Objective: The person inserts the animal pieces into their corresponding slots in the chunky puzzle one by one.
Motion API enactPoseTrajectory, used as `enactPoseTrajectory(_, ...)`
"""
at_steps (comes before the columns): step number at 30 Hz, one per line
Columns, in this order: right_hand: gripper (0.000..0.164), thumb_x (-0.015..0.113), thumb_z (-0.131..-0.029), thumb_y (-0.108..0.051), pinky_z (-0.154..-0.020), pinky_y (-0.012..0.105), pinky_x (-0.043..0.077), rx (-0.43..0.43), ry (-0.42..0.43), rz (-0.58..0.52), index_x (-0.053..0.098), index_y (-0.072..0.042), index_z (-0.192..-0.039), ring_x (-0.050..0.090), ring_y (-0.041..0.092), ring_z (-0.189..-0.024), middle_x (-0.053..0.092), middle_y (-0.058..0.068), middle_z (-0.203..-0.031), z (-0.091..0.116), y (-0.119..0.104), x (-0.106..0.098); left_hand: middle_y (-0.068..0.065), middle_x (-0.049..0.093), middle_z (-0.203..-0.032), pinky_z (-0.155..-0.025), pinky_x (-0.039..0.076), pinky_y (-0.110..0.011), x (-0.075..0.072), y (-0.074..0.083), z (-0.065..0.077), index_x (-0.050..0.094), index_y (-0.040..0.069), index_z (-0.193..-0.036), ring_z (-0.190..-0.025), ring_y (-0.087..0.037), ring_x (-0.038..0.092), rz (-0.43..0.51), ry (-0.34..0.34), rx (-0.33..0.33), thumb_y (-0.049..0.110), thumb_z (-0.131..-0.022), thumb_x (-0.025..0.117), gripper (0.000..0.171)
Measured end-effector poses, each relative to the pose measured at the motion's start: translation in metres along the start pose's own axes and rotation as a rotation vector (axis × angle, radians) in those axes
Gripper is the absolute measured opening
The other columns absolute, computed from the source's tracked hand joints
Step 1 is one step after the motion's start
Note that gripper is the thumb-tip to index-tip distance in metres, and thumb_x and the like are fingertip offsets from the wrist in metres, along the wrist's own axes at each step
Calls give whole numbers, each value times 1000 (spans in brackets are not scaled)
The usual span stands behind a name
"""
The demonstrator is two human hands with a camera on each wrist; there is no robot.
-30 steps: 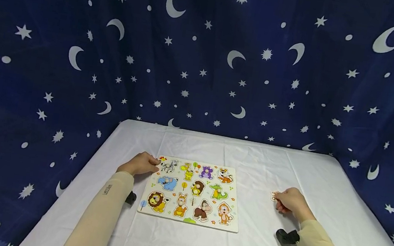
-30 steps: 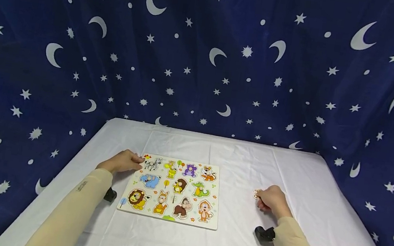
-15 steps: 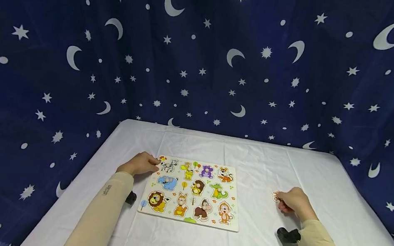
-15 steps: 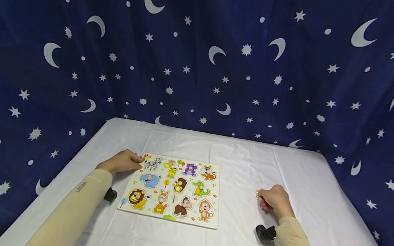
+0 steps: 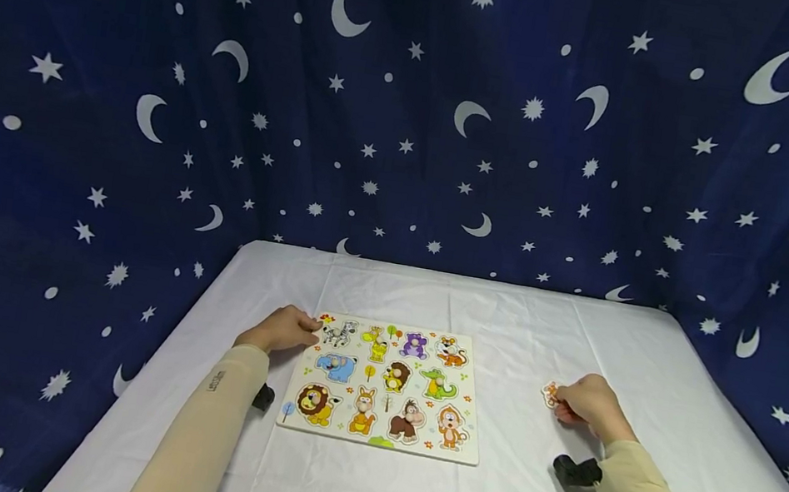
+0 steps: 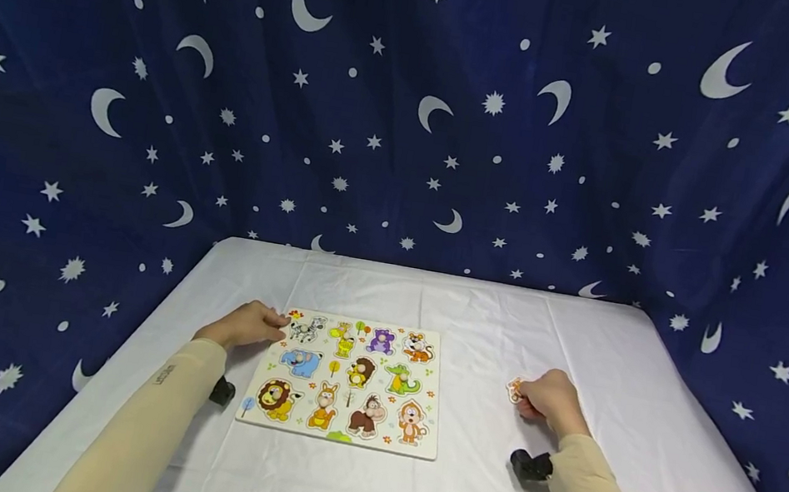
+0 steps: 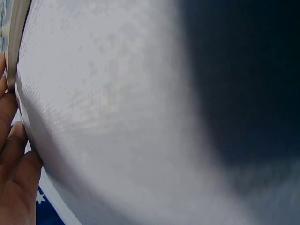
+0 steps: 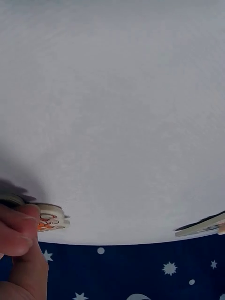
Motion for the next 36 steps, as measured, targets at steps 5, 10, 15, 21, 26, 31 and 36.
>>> enactPoseTrajectory(5, 11, 52, -88, 2, -45, 18, 49, -23, -13, 78, 57, 7, -80, 54, 3, -44, 58, -3, -52, -2, -2, 4, -15, 62, -137, -116, 38, -48, -1, 1, 0, 70, 8, -125, -132, -34, 53, 3, 1, 18, 15, -88, 75, 38)
enactPoseTrajectory(10, 13, 55, -88, 0, -46, 19, 48, -44, -2, 151, 62, 6, -80, 53, 4, -46, 58, -4, -54, -5, -5, 6, -15, 62, -136, -116, 38, -49, 0, 0, 1, 70, 9, -125, -131, -35, 53, 0, 2, 21, 16, -89, 75, 37)
enactPoseTrajectory(15, 13, 56, -87, -2, -48, 19, 47, -71, -2, 196, 66, 6, -83, 52, 5, -50, 58, -3, -57, -5, -10, 8, -14, 62, -136, -116, 38, -49, 1, 0, 2, 70, 10, -125, -131, -34, 53, 10, 2, 10, 16, -89, 75, 37)
enactPoseTrajectory(21, 11, 58, -88, -1, -50, 20, 45, -128, -24, 212, 67, 6, -85, 51, 7, -54, 57, -3, -59, -2, -15, 14, -14, 61, -137, -116, 38, -49, 1, -1, 2, 69, 10, -127, -133, -34, 51, 9, -5, -6, 17, -90, 75, 38)
enactPoseTrajectory(26, 11, 61, -90, 2, -51, 21, 47, -176, -74, 168, 66, 12, -92, 53, 7, -56, 59, -2, -62, 1, -18, 22, -14, 60, -139, -117, 37, -49, 2, -2, 3, 68, 10, -127, -134, -35, 51, 15, -12, -2, 16, -90, 74, 39)
enactPoseTrajectory(31, 13, 63, -88, 2, -50, 22, 48, -191, -94, 162, 67, 12, -94, 54, 8, -56, 61, -1, -64, 2, -21, 26, -14, 61, -137, -116, 38, -49, 2, -4, 1, 69, 10, -127, -133, -34, 52, 21, -9, -16, 16, -89, 75, 38)
enactPoseTrajectory(36, 14, 62, -87, 2, -51, 22, 48, -186, -116, 148, 68, 11, -97, 54, 8, -57, 63, -1, -67, 2, -23, 30, -13, 61, -138, -117, 37, -49, 0, -4, -2, 69, 12, -127, -134, -33, 51, 22, -7, -25, 17, -89, 76, 39)
Point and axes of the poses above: each hand's wrist, its own z-axis away from the middle knuckle, its own x-axis out of the palm, y = z × x, the point moved 8 cm from there along -z, towards the middle knuckle
